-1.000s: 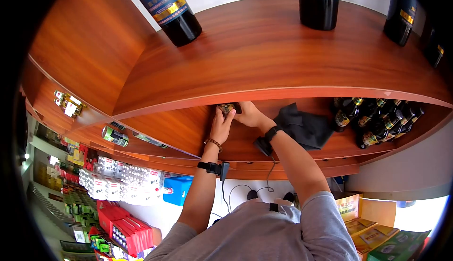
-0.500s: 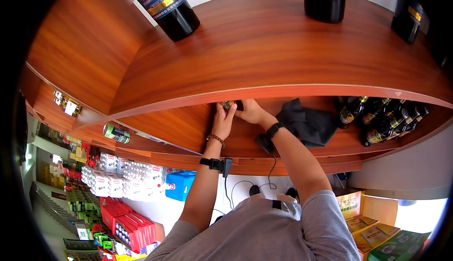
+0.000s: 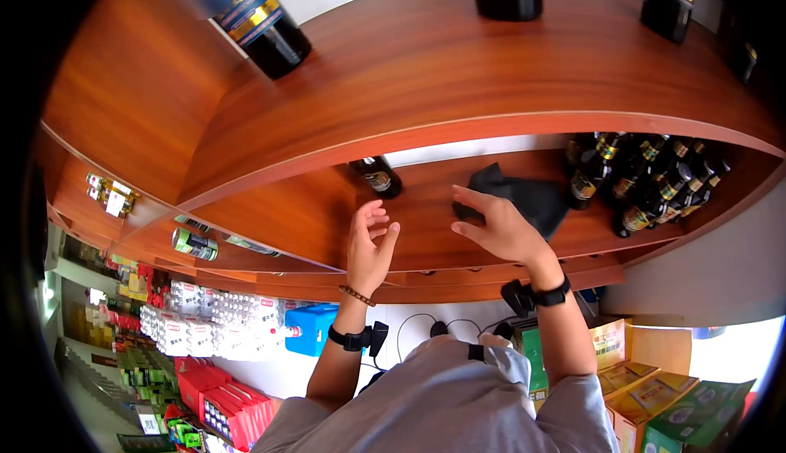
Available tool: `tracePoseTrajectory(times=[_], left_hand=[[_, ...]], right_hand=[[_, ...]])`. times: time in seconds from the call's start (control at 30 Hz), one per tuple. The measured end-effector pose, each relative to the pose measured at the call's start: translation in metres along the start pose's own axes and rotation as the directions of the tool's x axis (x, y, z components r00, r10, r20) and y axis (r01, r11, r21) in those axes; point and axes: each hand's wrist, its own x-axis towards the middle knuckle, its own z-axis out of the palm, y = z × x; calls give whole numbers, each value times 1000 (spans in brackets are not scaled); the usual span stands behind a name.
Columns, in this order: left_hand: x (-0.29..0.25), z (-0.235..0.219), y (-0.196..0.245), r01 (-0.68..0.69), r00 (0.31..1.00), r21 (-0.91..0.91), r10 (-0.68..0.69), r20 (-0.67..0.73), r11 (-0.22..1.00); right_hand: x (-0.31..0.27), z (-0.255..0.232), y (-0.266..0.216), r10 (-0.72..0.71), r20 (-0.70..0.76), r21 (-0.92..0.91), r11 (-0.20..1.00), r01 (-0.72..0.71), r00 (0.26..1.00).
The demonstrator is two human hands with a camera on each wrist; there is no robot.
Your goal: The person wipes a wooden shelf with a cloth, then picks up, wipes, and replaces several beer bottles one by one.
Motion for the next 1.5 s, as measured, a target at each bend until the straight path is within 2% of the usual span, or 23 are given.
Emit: tracePoseTrajectory(times=[0.07, 0.1, 0.2, 0.37, 0.47, 0.53, 0.6, 0.67, 0.73, 0.8, 0.83, 0.87, 0.97, 1.07, 1.1, 1.2, 1.23, 1.27, 1.33, 1.37, 1.4, 1.47, 1.5], left_hand=[[1, 8, 11, -16, 997, 3, 15, 77, 1000], [0, 17, 18, -46, 997, -29, 48, 67, 999], [4, 47, 28, -46, 984, -71, 57, 171, 996], [14, 109, 71, -216, 928, -115, 240, 284, 970], [28, 140, 101, -353, 874, -79, 359, 327, 932], [33, 156, 98, -500, 819, 139, 413, 399, 855], [36, 166, 72, -611, 776, 372, 436, 455, 699], [43, 160, 57, -646, 717, 308, 417, 558, 698], [42, 152, 60, -685, 692, 304, 461, 556, 662], [31, 135, 97, -639, 730, 300, 434, 528, 709], [27, 128, 111, -640, 725, 277, 443, 527, 717], [25, 120, 123, -656, 712, 269, 459, 532, 705], [18, 111, 144, -539, 767, 214, 369, 525, 815], [10, 118, 160, -314, 839, 74, 239, 489, 947], [11, 120, 161, -384, 818, 57, 311, 484, 922], [17, 121, 166, -346, 845, 26, 299, 444, 938], [22, 117, 164, -339, 843, 22, 293, 451, 941], [28, 113, 161, -329, 852, 2, 296, 432, 944], [44, 102, 151, -214, 874, 0, 191, 447, 977], [56, 98, 139, -175, 876, 62, 126, 466, 983], [65, 97, 127, -210, 891, 96, 150, 429, 973], [73, 95, 106, -465, 880, 301, 399, 257, 833], [71, 92, 101, -424, 898, 335, 343, 273, 841]], right_hand=[[-34, -12, -2, 116, -110, 153, 983, -99, 987], [-49, -18, -1, 131, -169, 131, 985, -109, 977], [-96, -37, 0, 326, -268, 290, 924, -247, 906], [-152, -54, 34, 322, -562, 309, 936, -168, 762], [-173, -61, 37, 357, -639, 319, 929, -188, 682], [-181, -63, 30, 336, -636, 274, 940, -204, 694], [-185, -63, 22, 330, -619, 262, 942, -208, 713], [-187, -61, 21, 270, -590, 211, 961, -178, 761], [-185, -58, 22, 262, -550, 180, 964, -193, 793], [-181, -56, 20, 196, -530, 109, 981, -163, 825], [-177, -51, 25, 92, -557, 28, 995, -91, 825], [-175, -50, 21, 131, -531, 62, 991, -115, 837], [-169, -41, 15, 224, -410, 16, 971, -238, 884], [-167, -31, 16, 253, -318, 147, 965, -216, 914], [-167, -29, 17, 222, -329, 173, 970, -172, 918], [-174, -24, 17, 170, -545, 190, 979, -76, 821], [-182, -26, 25, 296, -469, 241, 949, -202, 832], [-187, -26, 33, 392, -450, 312, 911, -270, 802], [-191, -18, 54, 384, -551, 391, 903, -178, 741], [-192, -20, 55, 415, -523, 410, 888, -207, 744], [-191, -18, 57, 441, -486, 425, 874, -237, 755], [-189, -14, 59, 490, -414, 450, 843, -295, 767], [-188, -12, 56, 478, -417, 417, 856, -304, 773]])
